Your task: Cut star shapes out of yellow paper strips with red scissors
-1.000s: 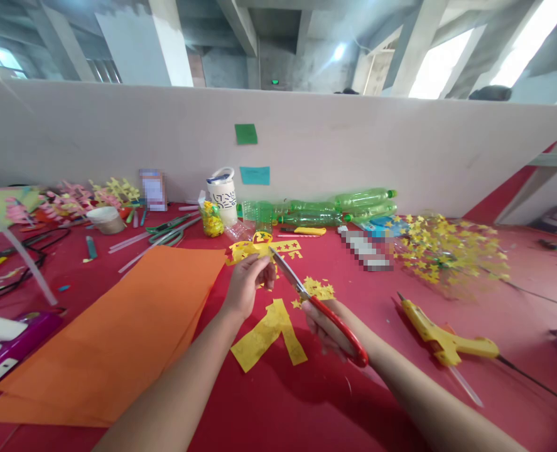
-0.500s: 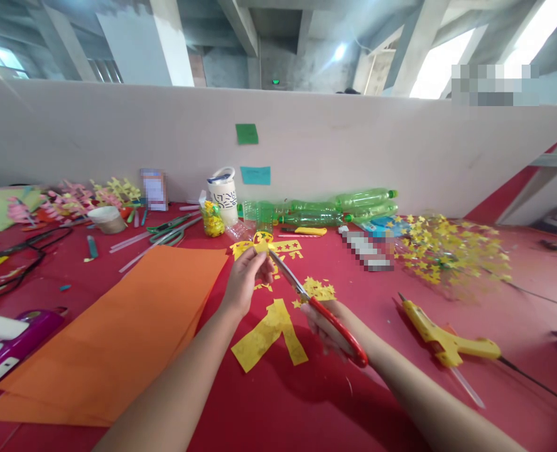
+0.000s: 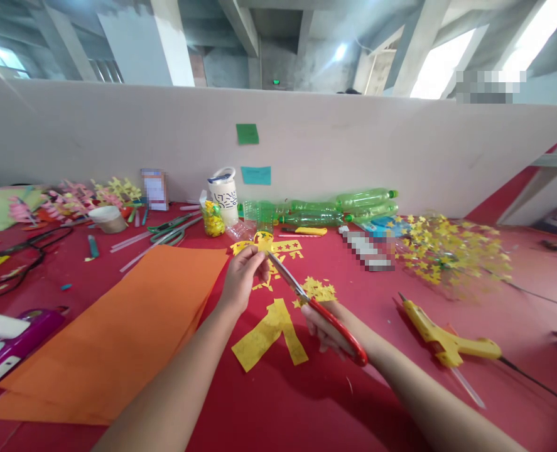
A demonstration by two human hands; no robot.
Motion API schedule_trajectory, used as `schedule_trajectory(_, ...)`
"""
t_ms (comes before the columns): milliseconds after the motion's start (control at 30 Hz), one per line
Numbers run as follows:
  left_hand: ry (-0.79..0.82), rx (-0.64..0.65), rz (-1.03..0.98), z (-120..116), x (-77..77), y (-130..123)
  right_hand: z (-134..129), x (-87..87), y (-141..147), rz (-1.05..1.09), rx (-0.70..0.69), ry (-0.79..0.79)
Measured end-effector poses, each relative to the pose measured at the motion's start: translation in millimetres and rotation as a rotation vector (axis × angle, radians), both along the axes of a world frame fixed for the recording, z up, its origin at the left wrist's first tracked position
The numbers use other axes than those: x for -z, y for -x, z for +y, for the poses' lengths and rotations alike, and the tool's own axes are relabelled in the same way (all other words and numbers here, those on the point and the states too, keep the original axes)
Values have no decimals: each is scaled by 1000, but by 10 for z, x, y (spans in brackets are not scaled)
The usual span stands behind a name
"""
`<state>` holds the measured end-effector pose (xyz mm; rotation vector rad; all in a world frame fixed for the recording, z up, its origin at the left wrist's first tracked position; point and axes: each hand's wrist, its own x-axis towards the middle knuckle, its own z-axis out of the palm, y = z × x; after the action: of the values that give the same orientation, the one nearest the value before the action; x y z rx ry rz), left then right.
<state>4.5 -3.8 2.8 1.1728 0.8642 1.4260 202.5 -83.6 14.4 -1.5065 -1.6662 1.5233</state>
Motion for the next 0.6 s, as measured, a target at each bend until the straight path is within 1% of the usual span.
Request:
schedule_trajectory(300,-14,-15,59,-11,-2,0,15,34,-33,-16,-8,-21)
schedule_trajectory(467,-5,-12,56,-12,0,-3,14,-10,-19,-21,-8,-11)
schedule_trajectory(600,-7,-14,70,-11,-3,1,12,-56,1,-44,22,23)
